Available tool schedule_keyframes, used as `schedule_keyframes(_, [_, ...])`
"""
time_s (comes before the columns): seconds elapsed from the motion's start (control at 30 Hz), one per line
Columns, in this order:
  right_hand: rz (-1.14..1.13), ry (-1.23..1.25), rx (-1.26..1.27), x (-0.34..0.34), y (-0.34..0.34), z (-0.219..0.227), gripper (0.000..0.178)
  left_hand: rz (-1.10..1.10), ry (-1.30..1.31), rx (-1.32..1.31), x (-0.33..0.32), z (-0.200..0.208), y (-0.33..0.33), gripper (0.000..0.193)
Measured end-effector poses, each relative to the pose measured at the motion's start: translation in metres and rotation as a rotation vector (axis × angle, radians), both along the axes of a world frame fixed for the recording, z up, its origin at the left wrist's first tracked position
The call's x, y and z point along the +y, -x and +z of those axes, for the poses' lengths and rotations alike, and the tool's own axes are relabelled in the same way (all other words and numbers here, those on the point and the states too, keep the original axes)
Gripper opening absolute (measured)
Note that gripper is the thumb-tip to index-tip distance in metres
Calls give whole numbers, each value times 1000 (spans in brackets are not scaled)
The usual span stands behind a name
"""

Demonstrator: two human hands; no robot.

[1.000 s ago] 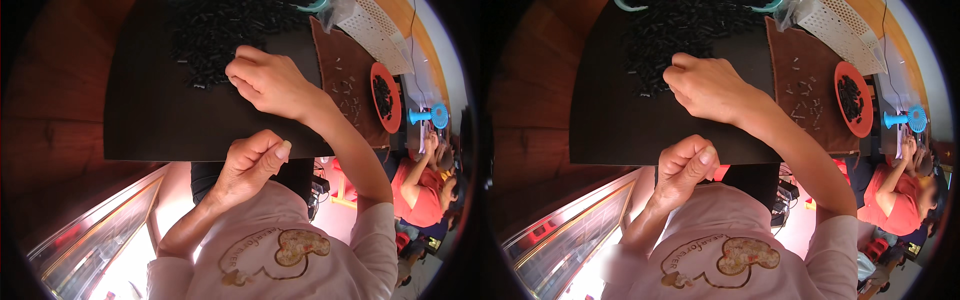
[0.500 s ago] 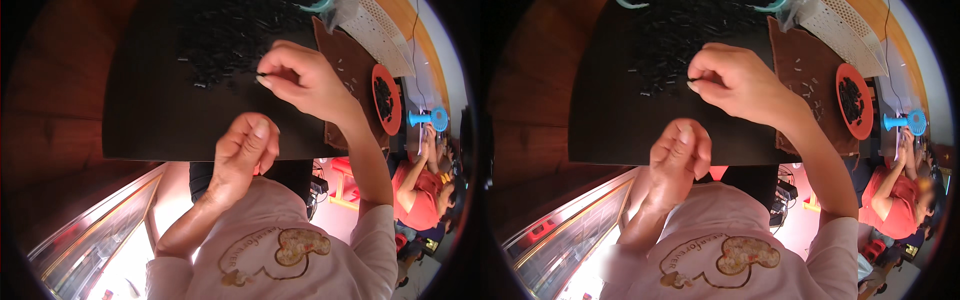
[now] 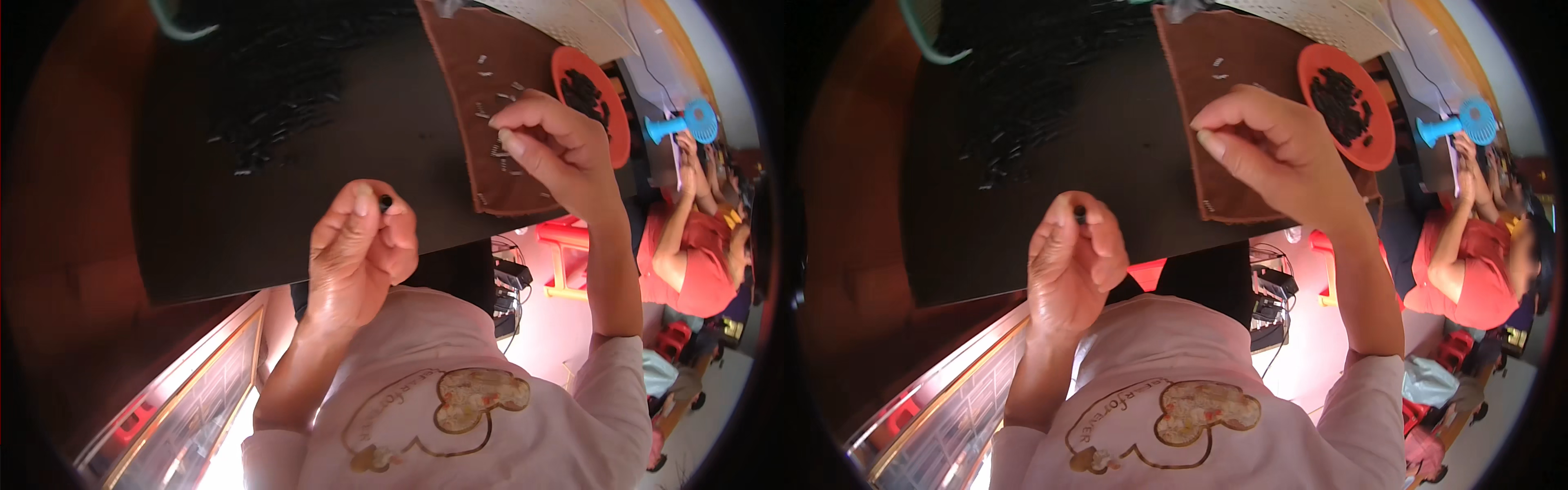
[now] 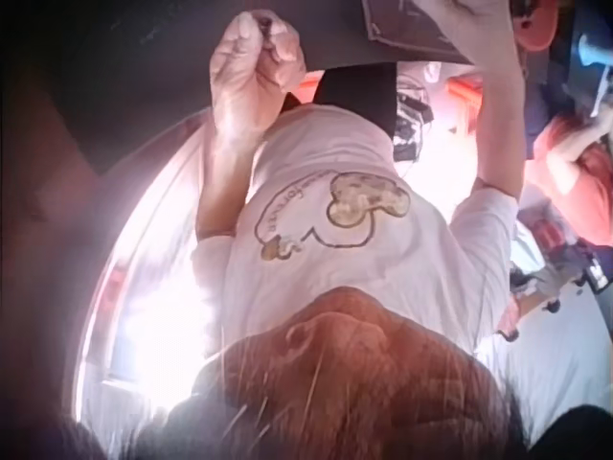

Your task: The person assembles small black plastic components by inserting small silver pins into them one at a time.

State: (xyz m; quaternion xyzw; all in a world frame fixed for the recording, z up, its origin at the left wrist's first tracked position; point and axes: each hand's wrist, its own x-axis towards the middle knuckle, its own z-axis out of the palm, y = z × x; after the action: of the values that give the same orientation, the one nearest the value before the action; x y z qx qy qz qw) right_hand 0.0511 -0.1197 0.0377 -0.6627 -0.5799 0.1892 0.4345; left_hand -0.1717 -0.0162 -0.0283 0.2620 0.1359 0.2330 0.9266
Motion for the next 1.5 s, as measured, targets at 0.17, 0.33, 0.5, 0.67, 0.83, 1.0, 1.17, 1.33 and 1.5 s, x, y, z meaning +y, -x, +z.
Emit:
schedule_keyframes(0.17, [-154,122,-204,-34,-42,1,11,28,-52,-26,-2,-2,-6,23])
schedule_keyframes(0.33, [-46,161,-367,-46,-56,-22,13,-23,-90,12,-3,-2,-13,22])
schedule_keyframes(0.5, [-26,143,-574,-27,-61,-28,14,-23,-90,22,-6,-6,-18,24])
schedule_keyframes(0.67, [-20,225,-709,-14,-61,-30,9,-5,-113,45,-7,-7,-20,26])
schedule_keyframes(0.83, [-18,144,-561,-15,-59,-27,11,-16,-90,37,-6,-8,-19,26])
schedule_keyframes(1.0, [57,22,177,-7,-4,-17,9,-4,-78,14,-5,-11,-16,33])
schedule_keyframes(1.17, [218,-121,272,24,41,-19,8,25,-76,9,-7,-6,-13,37])
schedule_keyframes(1.33, [253,-190,292,36,54,-28,8,10,-35,19,-3,-7,-8,36])
schedule_keyframes(1.5, [212,-286,-27,38,64,-23,9,-7,9,-14,0,-7,-4,34])
